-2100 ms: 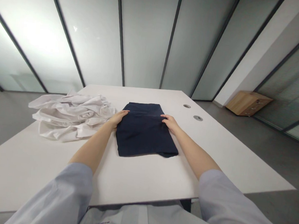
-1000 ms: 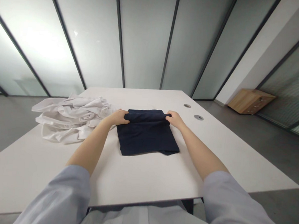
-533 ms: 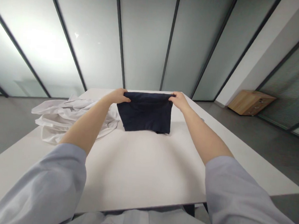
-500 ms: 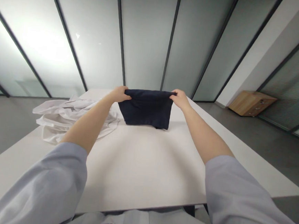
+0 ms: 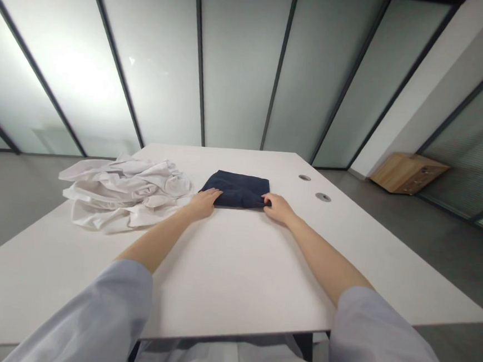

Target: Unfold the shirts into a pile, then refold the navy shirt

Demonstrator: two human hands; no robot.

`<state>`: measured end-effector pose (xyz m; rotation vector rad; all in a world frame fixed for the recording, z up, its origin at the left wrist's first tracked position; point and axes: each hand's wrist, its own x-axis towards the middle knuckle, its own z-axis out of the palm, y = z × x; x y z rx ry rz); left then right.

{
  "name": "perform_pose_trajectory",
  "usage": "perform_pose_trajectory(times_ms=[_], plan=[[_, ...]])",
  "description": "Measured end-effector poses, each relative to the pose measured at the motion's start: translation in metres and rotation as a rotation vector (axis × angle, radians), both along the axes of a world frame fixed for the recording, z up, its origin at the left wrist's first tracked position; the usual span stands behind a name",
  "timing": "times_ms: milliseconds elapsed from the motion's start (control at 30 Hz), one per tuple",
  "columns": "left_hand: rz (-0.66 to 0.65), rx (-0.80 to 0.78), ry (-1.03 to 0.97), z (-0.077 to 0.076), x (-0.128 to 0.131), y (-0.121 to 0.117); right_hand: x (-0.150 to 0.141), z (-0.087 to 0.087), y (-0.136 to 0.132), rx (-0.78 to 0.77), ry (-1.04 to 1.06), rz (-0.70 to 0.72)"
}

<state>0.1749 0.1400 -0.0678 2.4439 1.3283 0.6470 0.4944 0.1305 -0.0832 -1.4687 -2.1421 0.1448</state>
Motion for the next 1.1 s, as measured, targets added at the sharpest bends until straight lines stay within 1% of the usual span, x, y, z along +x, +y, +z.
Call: perform_pose_trajectory(times_ms=[33,100,200,333,500,600,767,867,933,1000,1100], plan=[[0.023,-0.015,-0.021,-0.006,0.001,-0.002,0.001,-0.006,-0.003,-0.028,-0.008,-0.002],[0.081,-0.029,-0.029,-0.012,0.001,-0.004,0.005,-0.012,-0.007,-0.062,-0.010,-0.009],[0.124,-0.025,0.006,-0.010,0.000,-0.006,0.008,-0.015,-0.006,-0.053,0.032,0.016],[0.107,-0.033,0.004,-0.005,-0.005,-0.010,0.006,-0.020,-0.003,-0.043,0.102,0.063],[0.145,-0.016,-0.013,-0.006,-0.010,-0.008,0.005,-0.020,-0.002,-0.091,0.143,0.017],[0.184,0.010,0.003,-0.008,-0.014,-0.003,0.008,-0.018,-0.001,-0.105,0.136,-0.012],[0.178,0.028,0.111,-0.010,-0.021,0.000,0.009,-0.020,0.001,-0.026,0.088,0.044],[0.211,0.020,0.129,-0.008,-0.022,0.000,0.009,-0.021,0.002,-0.038,0.116,0.044],[0.260,0.011,0.075,-0.006,-0.024,0.000,0.010,-0.021,0.002,-0.077,0.197,0.021],[0.303,-0.014,-0.035,-0.004,-0.027,0.001,0.011,-0.020,0.002,-0.132,0.309,-0.009],[0.300,-0.110,-0.230,-0.004,-0.034,0.003,0.015,-0.019,0.002,-0.203,0.468,-0.041]])
